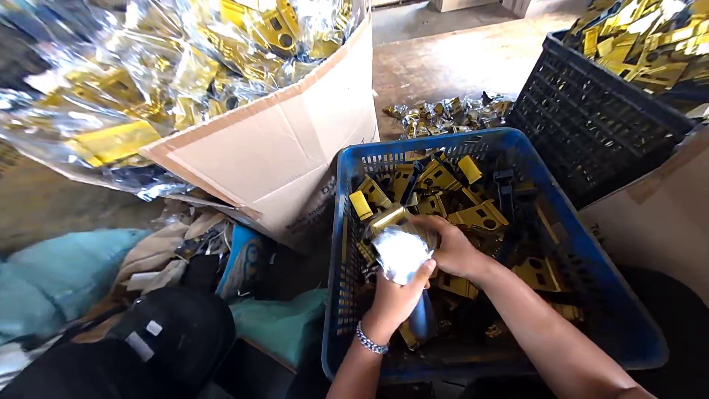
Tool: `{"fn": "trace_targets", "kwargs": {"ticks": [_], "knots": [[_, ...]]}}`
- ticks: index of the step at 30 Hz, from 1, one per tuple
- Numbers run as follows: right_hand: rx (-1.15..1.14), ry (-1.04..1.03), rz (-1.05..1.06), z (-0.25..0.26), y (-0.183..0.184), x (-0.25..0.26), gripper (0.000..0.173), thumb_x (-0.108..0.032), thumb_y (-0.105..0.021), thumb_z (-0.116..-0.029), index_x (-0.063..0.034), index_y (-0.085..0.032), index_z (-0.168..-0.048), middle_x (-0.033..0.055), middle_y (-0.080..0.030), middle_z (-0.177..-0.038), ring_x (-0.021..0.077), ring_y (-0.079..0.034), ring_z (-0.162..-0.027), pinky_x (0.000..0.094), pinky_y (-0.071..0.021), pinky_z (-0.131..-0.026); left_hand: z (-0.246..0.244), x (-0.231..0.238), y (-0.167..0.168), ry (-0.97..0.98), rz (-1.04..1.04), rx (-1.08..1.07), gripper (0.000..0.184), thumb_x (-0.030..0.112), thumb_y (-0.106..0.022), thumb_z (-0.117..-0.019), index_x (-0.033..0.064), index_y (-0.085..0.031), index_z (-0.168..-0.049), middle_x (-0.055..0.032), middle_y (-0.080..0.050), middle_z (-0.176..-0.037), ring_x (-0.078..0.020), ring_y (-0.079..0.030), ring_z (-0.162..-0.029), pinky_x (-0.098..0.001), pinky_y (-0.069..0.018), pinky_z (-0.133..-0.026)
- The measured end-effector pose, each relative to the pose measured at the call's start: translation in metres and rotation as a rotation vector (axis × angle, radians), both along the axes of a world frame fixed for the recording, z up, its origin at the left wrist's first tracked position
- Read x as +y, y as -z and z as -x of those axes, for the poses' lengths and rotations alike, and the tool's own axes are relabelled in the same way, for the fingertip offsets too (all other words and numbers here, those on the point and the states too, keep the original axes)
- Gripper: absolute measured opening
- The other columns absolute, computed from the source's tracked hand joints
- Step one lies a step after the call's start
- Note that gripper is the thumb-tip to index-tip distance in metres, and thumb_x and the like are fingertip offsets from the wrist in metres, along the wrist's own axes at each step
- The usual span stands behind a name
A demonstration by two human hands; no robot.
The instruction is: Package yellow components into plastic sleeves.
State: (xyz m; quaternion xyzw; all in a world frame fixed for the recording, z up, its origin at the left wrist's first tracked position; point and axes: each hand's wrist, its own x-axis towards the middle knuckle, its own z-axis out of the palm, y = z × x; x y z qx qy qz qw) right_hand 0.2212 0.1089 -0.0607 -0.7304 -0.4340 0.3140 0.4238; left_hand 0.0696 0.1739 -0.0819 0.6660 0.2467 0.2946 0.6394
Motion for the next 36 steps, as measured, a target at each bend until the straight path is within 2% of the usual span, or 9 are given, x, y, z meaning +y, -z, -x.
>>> {"fn": "trace_targets", "kwargs": {"ticks": [5,10,13,17,20,24,28,33,36], "knots": [[-0.095,0.174,-0.103,-0.061,-0.017,-0.020,0.027,-0.005,-0.071,-0.0905,0.0047,-0.067,-0.116,0.0204,-0.067,-0.117,0.0265,-0.066,-0.103,0.0455,-0.0556,-0.091,0.014,0.026,-0.019,-0.112,0.219,-0.039,0.026,-0.001,-0.052,-0.0939,-0.0074,-0.054,-0.119,-0.0046,-0.072,-0.093,-0.0107,-0.070,-0.070,-0.0280,-0.0616,-0.069],[-0.044,0.348,-0.080,-0.074,-0.038,-0.010,0.074,-0.024,-0.074,-0.0951,-0.0030,-0.035,-0.155,0.0281,-0.046,-0.149,0.0409,-0.059,-0.123,0.0550,-0.0532,-0.098,0.002,0.019,0.001,-0.201,-0.040,0.086,0.045,0.005,-0.082,-0.0785,-0.0118,-0.060,-0.114,-0.0064,-0.071,-0.092,-0.0041,-0.070,-0.081,-0.0225,-0.0599,-0.078],[0.097,-0.152,-0.009,-0.020,-0.025,-0.011,0.042,-0.019,-0.071,-0.0953,0.0064,-0.063,-0.128,0.0160,-0.070,-0.116,0.0151,-0.070,-0.098,0.0322,-0.0581,-0.089,-0.007,0.011,0.015,-0.193,-0.227,0.048,0.057,0.011,-0.089,-0.0715,-0.0170,-0.060,-0.113,-0.0113,-0.071,-0.100,-0.0001,-0.066,-0.095,-0.0177,-0.0539,-0.090],[0.355,-0.061,-0.014,-0.009,-0.008,-0.023,0.011,-0.008,-0.062,-0.0994,0.0015,-0.067,-0.103,0.0002,-0.069,-0.090,0.0021,-0.067,-0.079,0.0210,-0.0581,-0.077,0.003,0.000,0.003,-0.039,-0.080,0.035,0.077,0.011,-0.096,-0.0611,-0.0137,-0.055,-0.121,-0.0080,-0.071,-0.109,-0.0031,-0.067,-0.104,-0.0210,-0.0545,-0.097],[0.460,-0.108,0.019,-0.005,-0.009,-0.033,0.018,-0.012,-0.060,-0.1013,0.0012,-0.066,-0.111,-0.0023,-0.067,-0.094,0.0003,-0.065,-0.084,0.0201,-0.0560,-0.082,0.005,-0.002,0.004,0.017,-0.013,0.021,0.077,0.011,-0.098,-0.0568,-0.0112,-0.058,-0.119,-0.0046,-0.073,-0.106,-0.0030,-0.068,-0.101,-0.0219,-0.0560,-0.095],[0.480,-0.071,0.006,0.002,-0.002,-0.035,0.010,-0.009,-0.063,-0.0992,-0.0072,-0.062,-0.090,-0.0080,-0.062,-0.070,-0.0007,-0.059,-0.058,0.0166,-0.0528,-0.058,0.003,0.010,-0.005,-0.057,-0.051,0.142,0.030,0.014,-0.076,-0.0886,-0.0049,-0.063,-0.108,0.0007,-0.071,-0.087,-0.0007,-0.068,-0.077,-0.0204,-0.0584,-0.074],[0.682,0.125,-0.060,0.016,0.008,-0.040,0.031,-0.005,-0.076,-0.0861,-0.0153,-0.051,-0.074,-0.0073,-0.056,-0.056,0.0008,-0.048,-0.041,0.0164,-0.0428,-0.042,0.010,0.047,0.001,-0.288,-0.244,0.245,0.023,0.008,-0.057,-0.0981,-0.0122,-0.063,-0.108,-0.0064,-0.071,-0.084,-0.0058,-0.069,-0.074,-0.0248,-0.0578,-0.073],[0.285,-0.139,-0.066,0.022,0.013,-0.048,0.028,-0.015,-0.088,-0.0712,-0.0005,-0.068,-0.085,-0.0034,-0.064,-0.078,-0.0042,-0.055,-0.071,0.0158,-0.0469,-0.066,0.004,-0.004,-0.004,0.188,0.276,0.030,0.041,0.001,-0.086,-0.0675,0.0072,-0.060,-0.098,0.0068,-0.065,-0.078,-0.0020,-0.064,-0.069,-0.0197,-0.0564,-0.065],[0.190,-0.219,0.000,-0.006,0.001,-0.050,0.030,-0.018,-0.088,-0.0724,-0.0068,-0.060,-0.072,-0.0087,-0.057,-0.068,-0.0056,-0.050,-0.062,0.0151,-0.0411,-0.058,-0.001,-0.004,0.006,0.128,0.131,-0.035,0.035,-0.006,-0.080,-0.0685,0.0079,-0.060,-0.094,0.0110,-0.060,-0.076,0.0019,-0.060,-0.072,-0.0167,-0.0539,-0.072]]}}
